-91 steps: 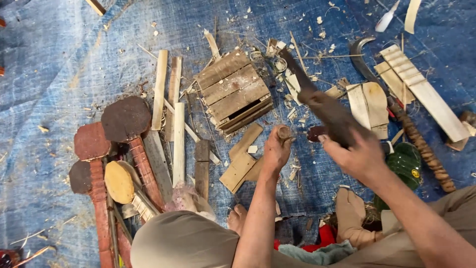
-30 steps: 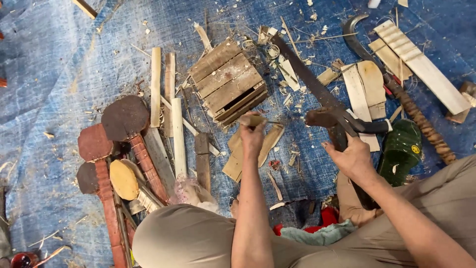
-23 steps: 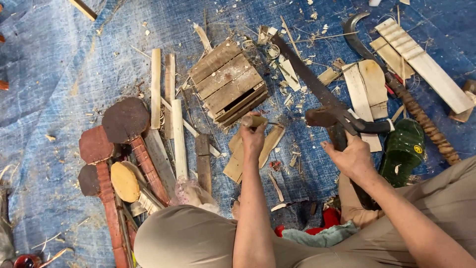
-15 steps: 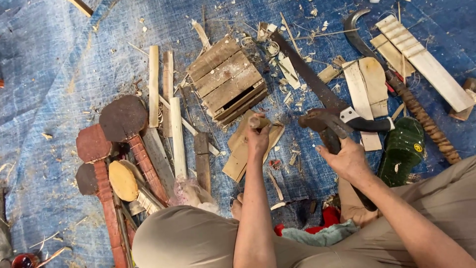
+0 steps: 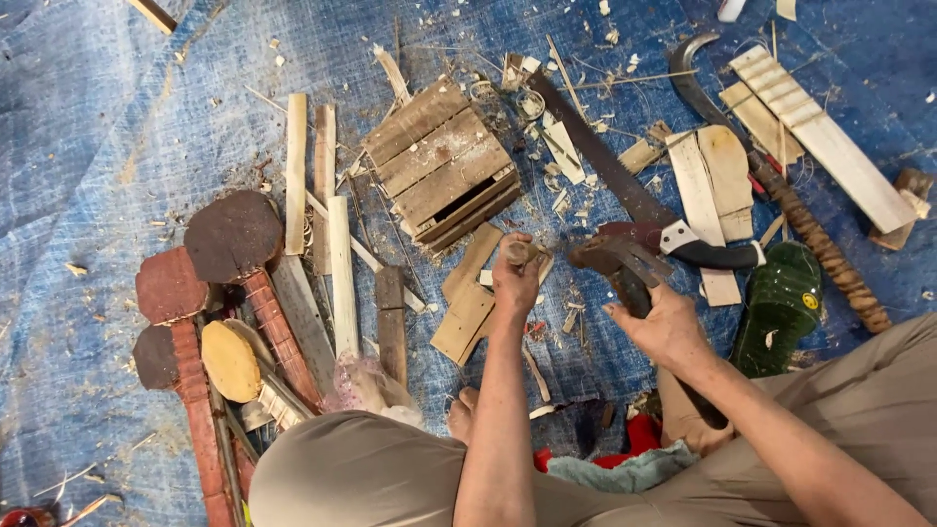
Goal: Using a hammer and chisel to carve and shape a small piece of wood on a workshop floor.
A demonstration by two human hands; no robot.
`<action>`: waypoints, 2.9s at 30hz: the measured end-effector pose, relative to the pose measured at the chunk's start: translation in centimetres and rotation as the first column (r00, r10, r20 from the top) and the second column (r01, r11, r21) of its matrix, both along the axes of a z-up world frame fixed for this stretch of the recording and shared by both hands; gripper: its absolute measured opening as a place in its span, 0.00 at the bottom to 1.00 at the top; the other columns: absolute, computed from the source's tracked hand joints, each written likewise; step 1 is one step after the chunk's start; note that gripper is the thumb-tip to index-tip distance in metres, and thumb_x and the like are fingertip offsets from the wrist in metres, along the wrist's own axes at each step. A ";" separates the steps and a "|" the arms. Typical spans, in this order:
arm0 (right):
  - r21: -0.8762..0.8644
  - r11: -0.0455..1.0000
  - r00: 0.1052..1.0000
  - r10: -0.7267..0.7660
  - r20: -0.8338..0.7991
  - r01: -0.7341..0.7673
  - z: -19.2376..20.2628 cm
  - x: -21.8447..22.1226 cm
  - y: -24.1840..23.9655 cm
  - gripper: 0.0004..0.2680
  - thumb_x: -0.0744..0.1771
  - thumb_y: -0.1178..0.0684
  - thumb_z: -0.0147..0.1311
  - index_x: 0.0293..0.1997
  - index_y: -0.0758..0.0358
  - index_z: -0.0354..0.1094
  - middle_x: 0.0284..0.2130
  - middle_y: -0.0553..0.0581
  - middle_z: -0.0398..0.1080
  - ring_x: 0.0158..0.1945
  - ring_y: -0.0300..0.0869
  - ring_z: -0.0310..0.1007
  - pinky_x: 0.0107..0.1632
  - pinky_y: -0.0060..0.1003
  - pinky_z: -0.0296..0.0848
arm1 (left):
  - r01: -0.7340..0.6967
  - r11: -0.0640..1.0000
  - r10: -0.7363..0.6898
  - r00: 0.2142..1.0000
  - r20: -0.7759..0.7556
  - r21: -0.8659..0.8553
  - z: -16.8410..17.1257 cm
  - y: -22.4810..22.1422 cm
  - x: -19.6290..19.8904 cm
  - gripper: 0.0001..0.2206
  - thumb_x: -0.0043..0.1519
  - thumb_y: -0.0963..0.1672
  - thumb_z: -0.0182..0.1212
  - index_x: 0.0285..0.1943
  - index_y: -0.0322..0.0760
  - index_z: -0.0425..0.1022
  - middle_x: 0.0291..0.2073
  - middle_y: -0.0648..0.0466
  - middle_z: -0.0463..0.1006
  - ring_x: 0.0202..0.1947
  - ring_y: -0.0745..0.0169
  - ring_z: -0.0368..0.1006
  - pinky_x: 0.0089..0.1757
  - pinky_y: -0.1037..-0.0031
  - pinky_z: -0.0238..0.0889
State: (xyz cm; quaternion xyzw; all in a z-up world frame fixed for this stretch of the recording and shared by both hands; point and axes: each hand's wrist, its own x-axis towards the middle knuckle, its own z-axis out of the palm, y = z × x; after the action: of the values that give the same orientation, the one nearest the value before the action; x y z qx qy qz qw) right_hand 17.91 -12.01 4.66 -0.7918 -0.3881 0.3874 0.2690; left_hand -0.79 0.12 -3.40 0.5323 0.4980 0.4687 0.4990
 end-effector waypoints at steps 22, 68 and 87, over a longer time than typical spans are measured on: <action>-0.033 0.908 0.893 0.416 0.172 -0.417 11.6 -4.3 5.2 0.18 0.67 0.49 0.57 0.63 0.64 0.66 0.39 0.73 0.76 0.36 0.63 0.81 0.33 0.54 0.80 | 0.002 0.984 -0.047 0.967 -0.250 -0.180 -4.7 1.6 1.1 0.20 0.64 0.40 0.60 0.65 0.44 0.66 0.56 0.43 0.75 0.60 0.30 0.69 0.56 0.37 0.67; -0.190 0.979 0.970 0.119 0.210 -0.079 -4.0 2.2 1.7 0.19 0.59 0.35 0.70 0.45 0.50 0.70 0.29 0.60 0.75 0.36 0.56 0.80 0.31 0.48 0.73 | -0.026 0.991 0.044 0.990 0.137 -0.132 -3.4 1.1 1.2 0.16 0.61 0.33 0.63 0.54 0.41 0.72 0.39 0.42 0.77 0.48 0.44 0.77 0.46 0.52 0.74; -0.135 0.986 0.977 0.125 0.174 -0.102 2.5 -0.8 1.9 0.17 0.57 0.39 0.73 0.43 0.51 0.73 0.25 0.61 0.76 0.31 0.54 0.79 0.29 0.44 0.71 | -0.003 0.995 -0.024 0.968 -0.249 -0.104 0.5 0.0 2.2 0.16 0.59 0.42 0.69 0.54 0.53 0.73 0.42 0.43 0.82 0.50 0.32 0.77 0.50 0.43 0.70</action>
State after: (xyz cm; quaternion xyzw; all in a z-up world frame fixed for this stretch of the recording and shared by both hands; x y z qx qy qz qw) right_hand 17.10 -10.10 7.15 -0.8157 -0.4308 0.3516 0.1595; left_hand 1.44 0.16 -2.89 0.5631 0.5776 0.3689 0.4618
